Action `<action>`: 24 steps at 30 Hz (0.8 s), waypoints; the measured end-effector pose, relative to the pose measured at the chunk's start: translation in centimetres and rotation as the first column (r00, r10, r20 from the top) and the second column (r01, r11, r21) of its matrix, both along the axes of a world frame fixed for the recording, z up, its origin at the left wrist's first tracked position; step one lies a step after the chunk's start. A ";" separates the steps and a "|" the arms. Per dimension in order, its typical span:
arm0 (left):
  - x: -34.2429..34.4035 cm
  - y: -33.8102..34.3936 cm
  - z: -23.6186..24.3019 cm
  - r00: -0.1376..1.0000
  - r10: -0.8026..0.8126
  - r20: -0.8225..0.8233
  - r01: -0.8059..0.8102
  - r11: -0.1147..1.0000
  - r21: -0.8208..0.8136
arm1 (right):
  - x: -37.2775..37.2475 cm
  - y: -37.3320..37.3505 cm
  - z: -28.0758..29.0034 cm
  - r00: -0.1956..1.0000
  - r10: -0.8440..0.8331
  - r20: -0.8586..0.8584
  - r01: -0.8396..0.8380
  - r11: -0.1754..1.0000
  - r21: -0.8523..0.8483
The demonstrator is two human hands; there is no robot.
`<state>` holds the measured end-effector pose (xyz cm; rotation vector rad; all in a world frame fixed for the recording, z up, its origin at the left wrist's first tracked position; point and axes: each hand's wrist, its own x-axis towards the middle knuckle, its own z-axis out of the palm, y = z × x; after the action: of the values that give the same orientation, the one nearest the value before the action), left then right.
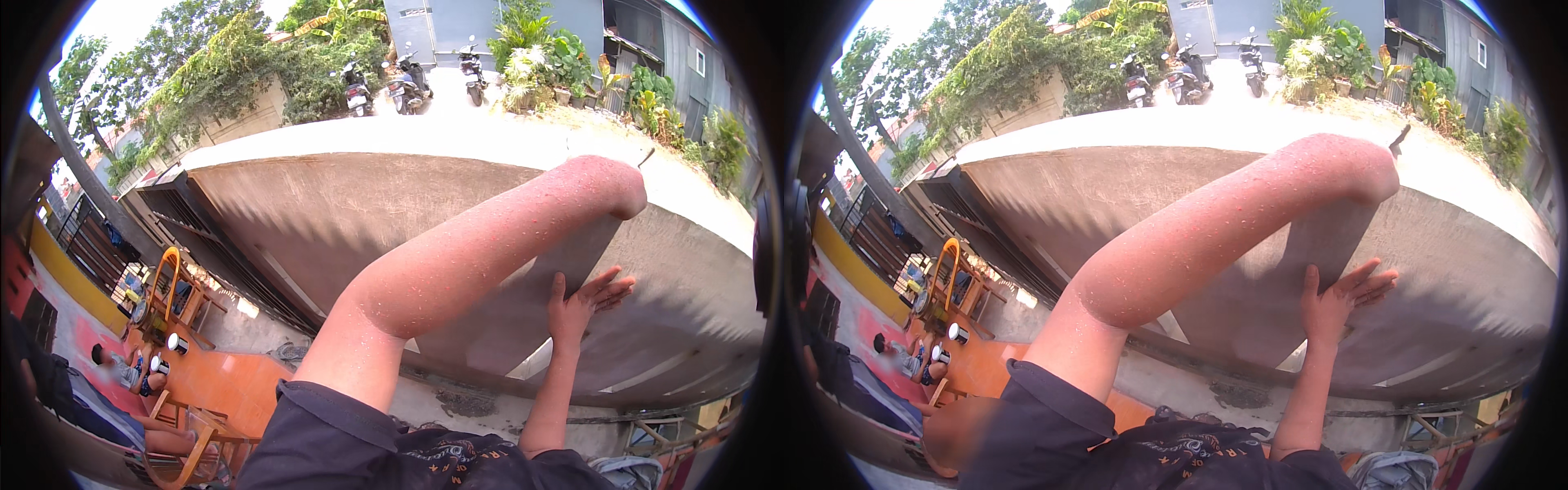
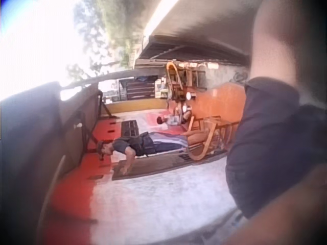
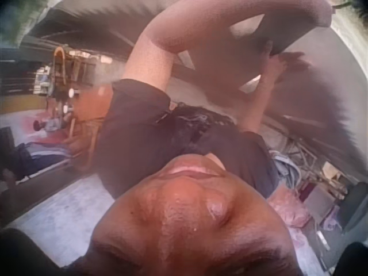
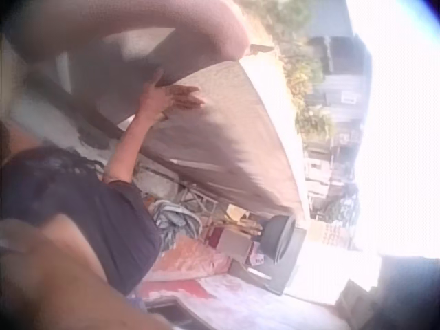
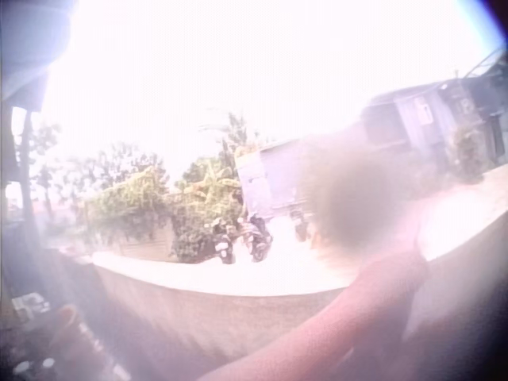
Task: The person smooths a freshly plastered wall using a hand trowel, working along the lower section and then the top edge of a low wall. The person then opens a paint can with the trowel.
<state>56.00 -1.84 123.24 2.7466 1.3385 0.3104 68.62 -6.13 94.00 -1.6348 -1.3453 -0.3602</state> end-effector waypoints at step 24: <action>-1.4 2.4 1.7 0.923 0.385 -0.022 -0.385 0.923 -0.014 | 1.5 -1.8 1.5 0.982 0.189 -0.029 -0.190 0.980 -0.052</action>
<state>54.58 0.53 124.98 2.4570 1.8742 0.2903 70.14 -7.94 95.49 -1.5352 -1.4899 -0.1908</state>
